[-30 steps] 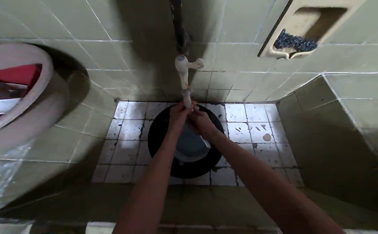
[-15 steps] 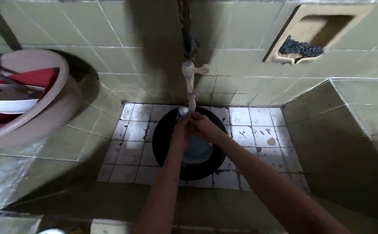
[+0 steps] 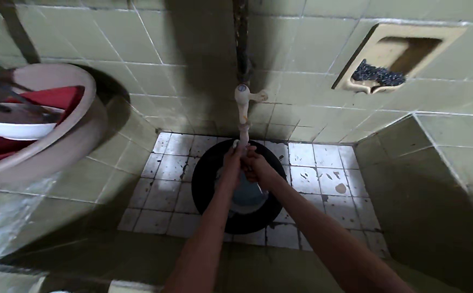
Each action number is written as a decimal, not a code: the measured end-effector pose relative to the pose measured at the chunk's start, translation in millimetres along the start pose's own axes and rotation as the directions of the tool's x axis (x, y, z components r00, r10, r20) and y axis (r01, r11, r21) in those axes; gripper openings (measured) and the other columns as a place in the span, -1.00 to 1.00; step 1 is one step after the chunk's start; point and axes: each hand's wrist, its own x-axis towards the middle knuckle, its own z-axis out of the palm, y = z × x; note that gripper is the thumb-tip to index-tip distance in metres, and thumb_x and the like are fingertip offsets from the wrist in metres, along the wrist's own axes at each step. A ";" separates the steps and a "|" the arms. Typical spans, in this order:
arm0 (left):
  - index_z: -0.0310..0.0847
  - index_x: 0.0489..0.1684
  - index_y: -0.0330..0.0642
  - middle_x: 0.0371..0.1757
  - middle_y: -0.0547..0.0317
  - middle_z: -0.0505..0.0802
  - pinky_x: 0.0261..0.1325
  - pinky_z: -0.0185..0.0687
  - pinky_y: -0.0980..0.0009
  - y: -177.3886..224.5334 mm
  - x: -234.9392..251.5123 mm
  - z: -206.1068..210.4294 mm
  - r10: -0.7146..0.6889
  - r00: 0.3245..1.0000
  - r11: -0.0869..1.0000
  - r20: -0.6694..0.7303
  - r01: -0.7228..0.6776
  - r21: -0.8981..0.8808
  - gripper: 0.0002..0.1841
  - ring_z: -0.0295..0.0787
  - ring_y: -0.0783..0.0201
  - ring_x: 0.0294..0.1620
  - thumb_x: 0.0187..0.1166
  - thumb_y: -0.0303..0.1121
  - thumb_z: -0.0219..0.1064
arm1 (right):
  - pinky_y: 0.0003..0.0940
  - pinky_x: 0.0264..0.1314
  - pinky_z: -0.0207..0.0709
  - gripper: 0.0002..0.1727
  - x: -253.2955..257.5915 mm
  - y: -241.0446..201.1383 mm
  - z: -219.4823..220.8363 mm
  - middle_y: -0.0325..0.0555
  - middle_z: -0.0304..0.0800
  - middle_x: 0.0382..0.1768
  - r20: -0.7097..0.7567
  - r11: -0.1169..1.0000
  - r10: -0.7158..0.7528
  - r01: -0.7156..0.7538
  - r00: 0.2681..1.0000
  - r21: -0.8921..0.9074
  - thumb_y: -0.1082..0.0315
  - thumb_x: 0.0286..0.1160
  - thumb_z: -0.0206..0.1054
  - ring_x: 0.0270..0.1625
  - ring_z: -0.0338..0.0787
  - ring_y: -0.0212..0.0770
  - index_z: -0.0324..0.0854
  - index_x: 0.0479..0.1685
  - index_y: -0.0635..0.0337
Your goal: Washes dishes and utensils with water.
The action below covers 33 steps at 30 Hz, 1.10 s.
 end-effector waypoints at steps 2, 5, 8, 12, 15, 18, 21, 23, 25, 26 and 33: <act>0.56 0.31 -0.38 -0.02 0.01 0.89 0.04 0.74 0.35 5.2 6.0 6.9 0.018 1.000 1.000 -0.025 -0.017 0.014 -0.64 0.84 0.30 -0.07 0.89 -0.30 -0.03 | -0.57 -0.60 0.35 -0.79 -25.1 7.6 -2.6 -0.28 0.51 -0.53 -0.014 0.989 -0.137 0.136 0.990 -0.066 0.27 0.85 0.01 -0.65 0.41 -0.46 0.51 0.14 0.10; 0.54 0.35 -0.41 0.00 -0.03 0.88 0.01 0.83 0.35 12.7 10.2 14.2 0.010 1.000 0.999 -0.027 -0.011 -0.038 -0.70 0.90 0.24 -0.12 0.74 -0.49 0.21 | -0.37 -0.25 0.71 -0.65 -38.4 21.0 -6.2 -0.07 0.77 -0.24 -0.002 0.986 -0.143 0.143 0.990 -0.082 0.37 0.86 -0.01 -0.38 0.77 -0.29 0.45 0.47 0.23; 0.37 0.53 -0.39 0.21 -0.12 0.79 0.17 0.82 0.23 7.7 9.3 13.2 0.083 0.990 0.996 0.115 -0.086 0.021 -0.55 0.86 0.13 0.08 0.64 -0.65 0.21 | -0.32 -0.17 0.78 -0.70 -35.2 19.0 -13.8 -0.01 0.81 -0.19 -0.015 0.991 -0.129 0.128 0.992 -0.044 0.39 0.84 0.04 -0.31 0.83 -0.25 0.52 0.33 0.36; 0.44 0.49 -0.38 0.03 -0.09 0.87 0.09 0.85 0.24 17.6 9.4 -7.1 0.154 0.986 0.952 0.063 -0.165 0.257 -0.60 0.90 0.19 -0.07 0.71 -0.48 0.26 | -0.51 -0.49 0.54 -0.75 -2.9 26.9 -21.3 -0.18 0.75 -0.44 0.026 0.976 -0.194 0.196 0.981 -0.095 0.35 0.78 0.15 -0.55 0.63 -0.41 0.68 0.04 0.34; 0.65 0.14 -0.39 -0.24 0.01 0.86 -0.10 0.81 0.25 27.9 10.2 -18.2 0.218 0.971 0.904 -0.095 -0.164 0.394 -0.67 0.84 0.27 -0.29 0.84 -0.27 0.12 | -0.65 -0.76 0.10 -0.62 -9.4 22.8 -0.9 -0.34 0.43 -0.68 0.004 0.974 -0.195 0.194 0.981 -0.114 0.12 0.87 0.04 -0.77 0.23 -0.53 0.69 -0.04 0.18; 0.67 0.20 -0.36 -0.14 -0.06 0.85 0.08 0.70 0.16 33.5 2.2 -13.5 0.269 0.958 0.850 -0.097 -0.189 0.493 -0.62 0.80 0.20 -0.14 0.88 -0.23 0.05 | -0.63 -0.73 0.08 -0.48 -1.7 21.8 9.0 -0.35 0.41 -0.65 -0.066 0.977 -0.161 0.150 0.985 -0.154 -0.10 0.84 0.01 -0.75 0.18 -0.54 0.69 -0.12 0.13; 0.29 0.70 -0.22 0.44 -0.18 0.68 0.45 0.59 0.09 26.3 0.5 -13.3 0.250 0.967 0.878 0.053 -0.249 0.409 -0.55 0.70 0.08 0.37 0.91 -0.31 -0.11 | -0.65 -0.59 0.24 -0.61 25.9 20.0 1.9 -0.36 0.52 -0.50 -0.075 0.986 -0.166 0.162 0.983 -0.049 0.07 0.86 0.05 -0.63 0.33 -0.57 0.63 0.09 0.21; 0.31 0.69 -0.16 0.42 -0.05 0.70 0.30 0.65 0.21 16.6 -0.6 -18.4 0.273 0.962 0.909 -0.002 -0.257 0.327 -0.56 0.71 0.22 0.26 0.88 -0.38 -0.07 | -0.63 -0.57 0.29 -0.64 26.4 15.4 0.2 -0.34 0.58 -0.45 -0.022 0.987 -0.156 0.155 0.988 -0.045 0.17 0.86 0.07 -0.60 0.38 -0.55 0.60 0.28 0.23; 0.31 0.67 -0.19 0.34 0.00 0.75 0.21 0.73 0.29 9.1 -3.1 -23.9 0.201 0.978 0.964 -0.060 -0.186 0.190 -0.57 0.78 0.28 0.16 0.87 -0.39 -0.02 | -0.58 -0.61 0.28 -0.65 15.5 15.7 0.9 -0.30 0.57 -0.48 0.000 0.990 -0.109 0.108 0.994 -0.091 0.22 0.86 0.07 -0.63 0.38 -0.50 0.59 0.31 0.24; 0.31 0.67 -0.23 0.35 -0.04 0.75 0.24 0.74 0.26 3.7 -4.6 -26.4 0.167 0.985 0.975 -0.048 -0.157 0.155 -0.57 0.79 0.23 0.18 0.87 -0.38 0.01 | -0.56 -0.62 0.32 -0.66 7.7 19.7 0.6 -0.27 0.56 -0.48 -0.002 0.989 -0.089 0.088 0.996 -0.118 0.21 0.86 0.06 -0.65 0.40 -0.47 0.60 0.25 0.24; 0.78 0.04 -0.35 -0.12 -0.11 0.89 0.15 0.76 0.00 -13.8 -5.6 -27.7 0.116 0.988 0.822 -0.100 -0.039 0.569 -0.73 0.88 0.06 -0.11 0.70 -0.28 0.35 | -0.45 -0.39 0.53 -0.74 -18.9 41.3 3.6 -0.14 0.65 -0.30 -0.134 0.997 -0.072 0.068 0.988 -0.032 0.41 0.79 0.11 -0.48 0.56 -0.37 0.53 0.30 0.27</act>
